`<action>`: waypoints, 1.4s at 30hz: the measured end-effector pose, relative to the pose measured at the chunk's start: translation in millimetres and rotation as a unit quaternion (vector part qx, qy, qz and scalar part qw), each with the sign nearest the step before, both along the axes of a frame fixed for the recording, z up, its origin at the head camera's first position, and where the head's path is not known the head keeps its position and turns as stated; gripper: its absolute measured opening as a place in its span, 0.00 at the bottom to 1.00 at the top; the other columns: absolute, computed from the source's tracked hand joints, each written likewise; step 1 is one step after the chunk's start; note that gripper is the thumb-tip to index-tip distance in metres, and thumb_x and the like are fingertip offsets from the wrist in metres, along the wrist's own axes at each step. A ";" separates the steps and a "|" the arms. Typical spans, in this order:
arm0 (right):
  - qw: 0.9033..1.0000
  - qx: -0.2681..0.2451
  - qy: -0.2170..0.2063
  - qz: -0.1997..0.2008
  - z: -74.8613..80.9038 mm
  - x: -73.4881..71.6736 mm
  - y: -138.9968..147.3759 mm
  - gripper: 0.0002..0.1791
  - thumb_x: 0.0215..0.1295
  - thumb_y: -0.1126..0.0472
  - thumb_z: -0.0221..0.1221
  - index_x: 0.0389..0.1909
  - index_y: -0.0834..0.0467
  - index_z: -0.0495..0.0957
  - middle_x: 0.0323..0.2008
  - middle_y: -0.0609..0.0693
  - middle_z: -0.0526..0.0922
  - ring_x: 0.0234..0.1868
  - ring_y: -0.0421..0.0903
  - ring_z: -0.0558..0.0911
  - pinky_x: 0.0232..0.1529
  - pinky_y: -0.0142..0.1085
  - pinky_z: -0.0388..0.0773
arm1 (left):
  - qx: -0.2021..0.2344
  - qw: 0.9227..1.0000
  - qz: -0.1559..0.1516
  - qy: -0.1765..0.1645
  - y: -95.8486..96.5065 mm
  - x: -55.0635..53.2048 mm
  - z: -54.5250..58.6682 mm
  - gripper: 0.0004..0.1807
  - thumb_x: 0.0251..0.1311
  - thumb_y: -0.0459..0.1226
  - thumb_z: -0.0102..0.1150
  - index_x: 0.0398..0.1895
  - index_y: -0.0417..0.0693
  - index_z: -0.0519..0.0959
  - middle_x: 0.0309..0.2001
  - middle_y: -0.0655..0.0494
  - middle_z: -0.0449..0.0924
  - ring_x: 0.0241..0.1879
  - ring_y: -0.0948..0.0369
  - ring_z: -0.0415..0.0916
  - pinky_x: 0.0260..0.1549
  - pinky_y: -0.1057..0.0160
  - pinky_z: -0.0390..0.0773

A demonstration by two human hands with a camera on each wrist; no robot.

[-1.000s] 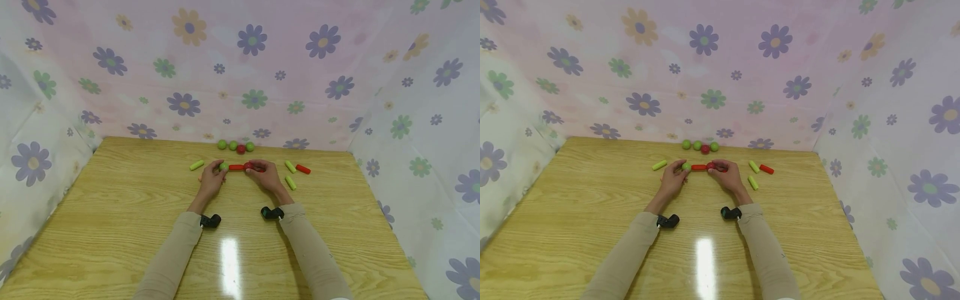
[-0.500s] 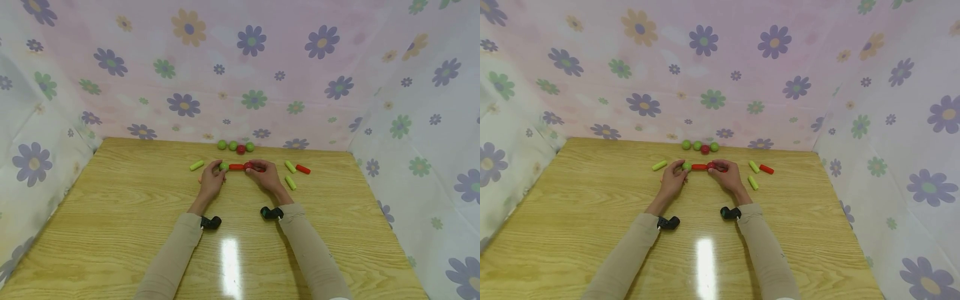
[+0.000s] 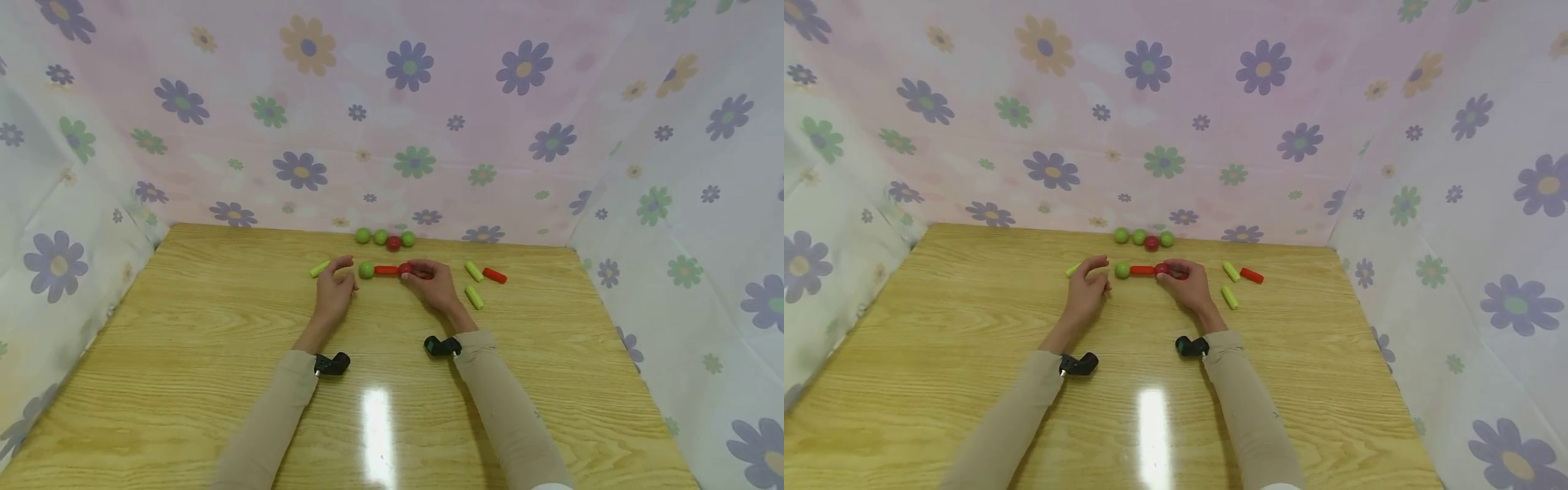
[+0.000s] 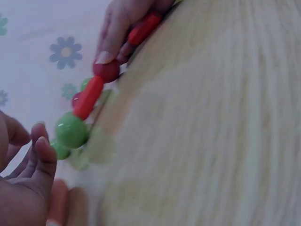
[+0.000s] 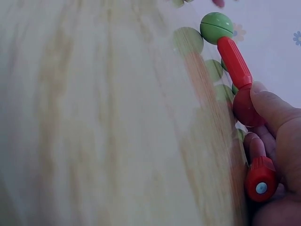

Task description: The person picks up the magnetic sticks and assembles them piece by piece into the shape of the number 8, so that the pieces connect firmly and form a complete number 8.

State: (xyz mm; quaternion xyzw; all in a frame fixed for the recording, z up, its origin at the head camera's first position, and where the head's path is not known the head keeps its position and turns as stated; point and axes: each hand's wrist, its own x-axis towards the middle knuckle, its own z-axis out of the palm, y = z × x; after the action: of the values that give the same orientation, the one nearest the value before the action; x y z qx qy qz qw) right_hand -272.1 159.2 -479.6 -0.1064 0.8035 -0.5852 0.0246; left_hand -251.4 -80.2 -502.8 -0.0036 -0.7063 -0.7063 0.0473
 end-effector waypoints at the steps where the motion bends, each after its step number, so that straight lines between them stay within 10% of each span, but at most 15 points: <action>1: 1.000 0.000 0.002 0.000 0.1 -0.2 -0.2 0.20 0.67 0.68 0.65 0.59 0.70 0.79 0.55 0.69 0.82 0.57 0.63 0.82 0.56 0.42 0.80 | -0.005 1.000 -0.003 0.006 -5.0 1.0 2.7 0.22 0.73 0.26 0.45 0.68 0.33 0.70 0.55 0.31 0.74 0.27 0.59 0.74 0.23 0.72 0.71; 8: 1.000 -0.004 0.006 0.003 1.2 -1.0 -0.6 0.20 0.67 0.69 0.65 0.58 0.71 0.79 0.54 0.70 0.82 0.56 0.64 0.82 0.55 0.41 0.80 | -0.057 0.998 -0.026 0.026 -44.6 6.3 12.2 0.16 0.75 0.28 0.48 0.60 0.27 0.75 0.51 0.31 0.77 0.31 0.58 0.77 0.27 0.72 0.75; 16: 1.000 -0.003 0.011 0.002 1.3 0.0 0.9 0.20 0.67 0.69 0.65 0.58 0.72 0.79 0.54 0.70 0.82 0.56 0.64 0.82 0.50 0.28 0.78 | -0.105 0.994 -0.027 -0.030 -70.2 11.6 3.1 0.16 0.76 0.33 0.49 0.60 0.31 0.74 0.46 0.39 0.75 0.26 0.65 0.73 0.27 0.69 0.74; 26: 1.000 0.001 0.017 -0.001 -19.9 -12.3 5.4 0.21 0.67 0.67 0.66 0.59 0.71 0.79 0.55 0.70 0.82 0.56 0.64 0.82 0.53 0.37 0.80 | -0.163 0.984 -0.039 -0.059 -65.5 16.1 -4.7 0.25 0.71 0.44 0.61 0.64 0.40 0.75 0.54 0.42 0.78 0.46 0.55 0.77 0.44 0.63 0.76; 42: 1.000 0.010 0.014 -0.016 -35.1 -20.2 4.5 0.20 0.67 0.63 0.67 0.58 0.64 0.81 0.54 0.63 0.84 0.55 0.56 0.83 0.56 0.41 0.80 | -0.213 0.977 0.005 -0.029 -52.8 19.9 -5.7 0.21 0.59 0.36 0.72 0.55 0.40 0.81 0.48 0.43 0.82 0.32 0.57 0.67 0.34 0.61 0.68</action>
State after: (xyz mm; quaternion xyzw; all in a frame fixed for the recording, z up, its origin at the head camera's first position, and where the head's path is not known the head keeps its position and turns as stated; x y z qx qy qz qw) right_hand -292.3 163.7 -514.7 -0.1013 0.8113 -0.5757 0.0052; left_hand -231.5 -133.0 -508.4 0.0105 -0.8415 -0.5394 0.0280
